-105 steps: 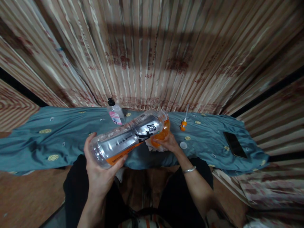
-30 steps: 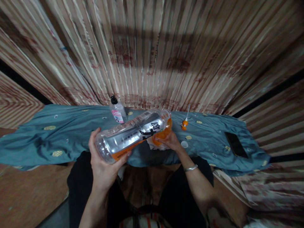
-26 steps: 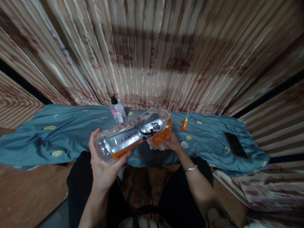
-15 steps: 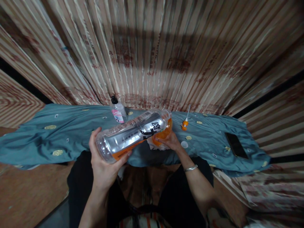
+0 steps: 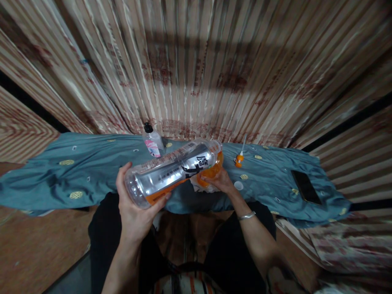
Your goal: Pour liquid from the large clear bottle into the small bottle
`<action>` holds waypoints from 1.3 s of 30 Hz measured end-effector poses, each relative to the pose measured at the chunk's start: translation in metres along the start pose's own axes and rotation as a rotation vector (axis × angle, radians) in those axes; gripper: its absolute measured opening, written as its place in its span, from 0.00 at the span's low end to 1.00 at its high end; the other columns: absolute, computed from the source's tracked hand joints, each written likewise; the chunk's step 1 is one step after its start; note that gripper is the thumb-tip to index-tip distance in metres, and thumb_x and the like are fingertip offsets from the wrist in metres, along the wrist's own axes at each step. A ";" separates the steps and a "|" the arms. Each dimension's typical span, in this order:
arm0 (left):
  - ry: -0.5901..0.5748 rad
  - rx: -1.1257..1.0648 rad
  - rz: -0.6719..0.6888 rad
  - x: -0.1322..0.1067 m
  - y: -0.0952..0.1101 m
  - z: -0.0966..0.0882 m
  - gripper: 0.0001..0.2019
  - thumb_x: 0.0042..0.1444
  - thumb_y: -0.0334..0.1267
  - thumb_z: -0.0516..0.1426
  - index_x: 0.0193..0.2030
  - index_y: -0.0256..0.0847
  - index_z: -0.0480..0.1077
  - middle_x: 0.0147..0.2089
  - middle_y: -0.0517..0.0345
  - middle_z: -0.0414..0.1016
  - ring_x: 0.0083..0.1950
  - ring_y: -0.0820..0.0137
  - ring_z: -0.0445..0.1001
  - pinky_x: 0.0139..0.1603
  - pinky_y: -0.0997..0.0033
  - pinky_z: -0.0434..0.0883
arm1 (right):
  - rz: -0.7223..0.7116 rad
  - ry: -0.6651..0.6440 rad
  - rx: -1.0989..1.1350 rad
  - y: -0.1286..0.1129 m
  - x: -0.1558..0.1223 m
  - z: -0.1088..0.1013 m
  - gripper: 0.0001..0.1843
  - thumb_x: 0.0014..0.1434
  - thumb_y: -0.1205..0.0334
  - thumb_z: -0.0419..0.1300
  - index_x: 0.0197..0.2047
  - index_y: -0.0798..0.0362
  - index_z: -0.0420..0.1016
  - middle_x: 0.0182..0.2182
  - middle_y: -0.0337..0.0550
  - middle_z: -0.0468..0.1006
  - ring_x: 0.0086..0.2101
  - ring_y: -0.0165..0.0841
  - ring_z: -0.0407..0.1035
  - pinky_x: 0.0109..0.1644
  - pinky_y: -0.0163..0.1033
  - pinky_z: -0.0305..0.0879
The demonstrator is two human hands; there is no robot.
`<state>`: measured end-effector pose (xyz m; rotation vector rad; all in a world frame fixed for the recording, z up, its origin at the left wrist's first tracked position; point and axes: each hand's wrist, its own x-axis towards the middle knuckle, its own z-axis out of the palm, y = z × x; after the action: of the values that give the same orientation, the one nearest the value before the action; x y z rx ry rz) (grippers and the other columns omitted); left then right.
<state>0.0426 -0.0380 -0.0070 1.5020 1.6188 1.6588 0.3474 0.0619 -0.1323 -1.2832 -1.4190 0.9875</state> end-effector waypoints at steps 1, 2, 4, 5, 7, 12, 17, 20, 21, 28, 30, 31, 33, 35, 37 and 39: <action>0.012 -0.005 0.003 0.000 0.002 0.001 0.58 0.35 0.53 0.82 0.73 0.45 0.66 0.67 0.46 0.74 0.65 0.50 0.79 0.73 0.52 0.77 | 0.001 -0.001 0.001 -0.001 0.000 0.000 0.45 0.43 0.41 0.83 0.61 0.44 0.76 0.53 0.46 0.89 0.53 0.51 0.84 0.67 0.67 0.78; 0.031 -0.013 0.004 -0.001 0.004 0.003 0.57 0.35 0.54 0.82 0.73 0.45 0.67 0.66 0.46 0.74 0.64 0.50 0.79 0.73 0.51 0.76 | 0.002 -0.002 0.000 -0.002 0.000 0.000 0.44 0.43 0.41 0.83 0.61 0.44 0.76 0.52 0.46 0.89 0.53 0.51 0.85 0.66 0.67 0.79; 0.060 -0.025 0.006 -0.001 0.006 0.004 0.56 0.36 0.55 0.81 0.72 0.45 0.67 0.65 0.46 0.74 0.64 0.50 0.79 0.73 0.50 0.76 | 0.002 -0.011 -0.001 -0.004 0.000 0.000 0.42 0.45 0.42 0.82 0.60 0.44 0.76 0.51 0.45 0.90 0.52 0.51 0.85 0.66 0.66 0.80; 0.062 -0.026 0.004 -0.001 0.007 0.005 0.56 0.36 0.55 0.81 0.72 0.45 0.68 0.65 0.46 0.74 0.64 0.50 0.78 0.74 0.50 0.76 | 0.002 -0.017 -0.001 -0.005 -0.001 0.000 0.42 0.45 0.42 0.82 0.60 0.43 0.76 0.51 0.45 0.90 0.52 0.51 0.85 0.65 0.65 0.80; 0.038 -0.015 -0.001 0.000 0.007 0.004 0.57 0.34 0.54 0.82 0.72 0.46 0.68 0.66 0.46 0.74 0.65 0.49 0.78 0.74 0.50 0.76 | 0.003 -0.020 -0.005 -0.007 -0.001 0.000 0.41 0.45 0.43 0.82 0.59 0.44 0.76 0.51 0.45 0.89 0.53 0.51 0.85 0.65 0.62 0.80; 0.016 -0.025 -0.023 0.001 0.002 -0.001 0.59 0.33 0.52 0.83 0.73 0.46 0.67 0.67 0.45 0.74 0.67 0.48 0.78 0.74 0.50 0.76 | 0.018 0.008 -0.014 -0.007 -0.001 0.000 0.43 0.42 0.43 0.83 0.58 0.46 0.76 0.51 0.49 0.90 0.52 0.52 0.86 0.65 0.64 0.81; 0.007 -0.015 0.014 0.001 0.001 0.000 0.58 0.35 0.51 0.83 0.73 0.46 0.66 0.66 0.47 0.74 0.63 0.51 0.80 0.72 0.52 0.77 | -0.006 -0.028 0.029 -0.005 0.000 0.001 0.44 0.43 0.41 0.83 0.59 0.46 0.76 0.51 0.48 0.89 0.51 0.50 0.86 0.65 0.64 0.81; 0.030 -0.021 0.027 0.001 0.004 0.002 0.56 0.35 0.52 0.82 0.72 0.45 0.67 0.64 0.47 0.74 0.62 0.52 0.79 0.71 0.52 0.77 | -0.004 -0.028 0.027 -0.002 0.001 0.001 0.44 0.43 0.40 0.83 0.59 0.45 0.77 0.52 0.47 0.89 0.52 0.50 0.85 0.66 0.64 0.79; 0.035 -0.023 0.028 0.000 0.005 0.003 0.56 0.35 0.52 0.82 0.72 0.45 0.67 0.64 0.47 0.74 0.62 0.52 0.79 0.71 0.52 0.77 | 0.003 -0.028 0.031 -0.001 0.001 0.001 0.44 0.43 0.40 0.83 0.59 0.45 0.77 0.52 0.47 0.89 0.52 0.49 0.85 0.67 0.63 0.79; 0.064 -0.024 0.040 -0.001 0.008 0.006 0.55 0.36 0.56 0.81 0.71 0.45 0.68 0.65 0.46 0.74 0.62 0.51 0.79 0.72 0.51 0.77 | 0.022 -0.006 0.065 -0.001 0.001 0.002 0.44 0.40 0.42 0.85 0.57 0.44 0.76 0.51 0.46 0.90 0.51 0.49 0.85 0.66 0.61 0.80; 0.067 -0.023 0.046 -0.001 0.008 0.007 0.55 0.36 0.55 0.81 0.71 0.45 0.68 0.65 0.47 0.74 0.61 0.52 0.79 0.72 0.51 0.76 | 0.010 -0.013 0.076 -0.004 0.000 0.002 0.43 0.41 0.43 0.84 0.58 0.44 0.76 0.51 0.46 0.90 0.50 0.49 0.86 0.64 0.61 0.81; 0.065 -0.023 0.045 -0.001 0.007 0.007 0.55 0.36 0.55 0.81 0.72 0.45 0.68 0.64 0.47 0.74 0.61 0.52 0.79 0.71 0.51 0.77 | 0.004 -0.016 0.083 -0.005 0.000 0.003 0.43 0.42 0.43 0.84 0.58 0.44 0.75 0.50 0.46 0.90 0.50 0.49 0.86 0.64 0.62 0.82; 0.064 -0.024 0.039 -0.001 0.007 0.007 0.55 0.36 0.55 0.81 0.72 0.45 0.68 0.64 0.47 0.74 0.60 0.52 0.79 0.71 0.51 0.76 | -0.006 -0.019 0.090 -0.006 0.000 0.003 0.42 0.42 0.43 0.84 0.57 0.44 0.75 0.50 0.46 0.90 0.50 0.49 0.86 0.64 0.64 0.82; 0.064 -0.022 0.034 -0.001 0.006 0.006 0.56 0.36 0.55 0.81 0.72 0.45 0.68 0.65 0.47 0.74 0.62 0.52 0.78 0.72 0.51 0.76 | -0.005 -0.015 0.087 -0.007 0.000 0.002 0.41 0.42 0.43 0.84 0.56 0.44 0.75 0.49 0.46 0.90 0.50 0.50 0.86 0.65 0.66 0.80; 0.066 -0.019 0.033 -0.001 0.006 0.006 0.56 0.35 0.55 0.81 0.72 0.46 0.68 0.66 0.46 0.73 0.63 0.51 0.77 0.72 0.52 0.76 | 0.007 -0.011 0.072 -0.007 0.000 0.002 0.42 0.40 0.42 0.84 0.55 0.46 0.76 0.49 0.47 0.90 0.50 0.51 0.86 0.66 0.67 0.79; 0.068 -0.022 0.036 -0.001 0.006 0.006 0.56 0.35 0.56 0.81 0.71 0.46 0.68 0.67 0.46 0.73 0.63 0.51 0.77 0.72 0.51 0.76 | 0.014 -0.018 0.059 -0.007 0.000 0.001 0.41 0.41 0.43 0.83 0.55 0.47 0.76 0.49 0.49 0.89 0.51 0.51 0.85 0.65 0.66 0.80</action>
<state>0.0507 -0.0371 -0.0035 1.4879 1.6120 1.7592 0.3453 0.0611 -0.1258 -1.2454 -1.3863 1.0450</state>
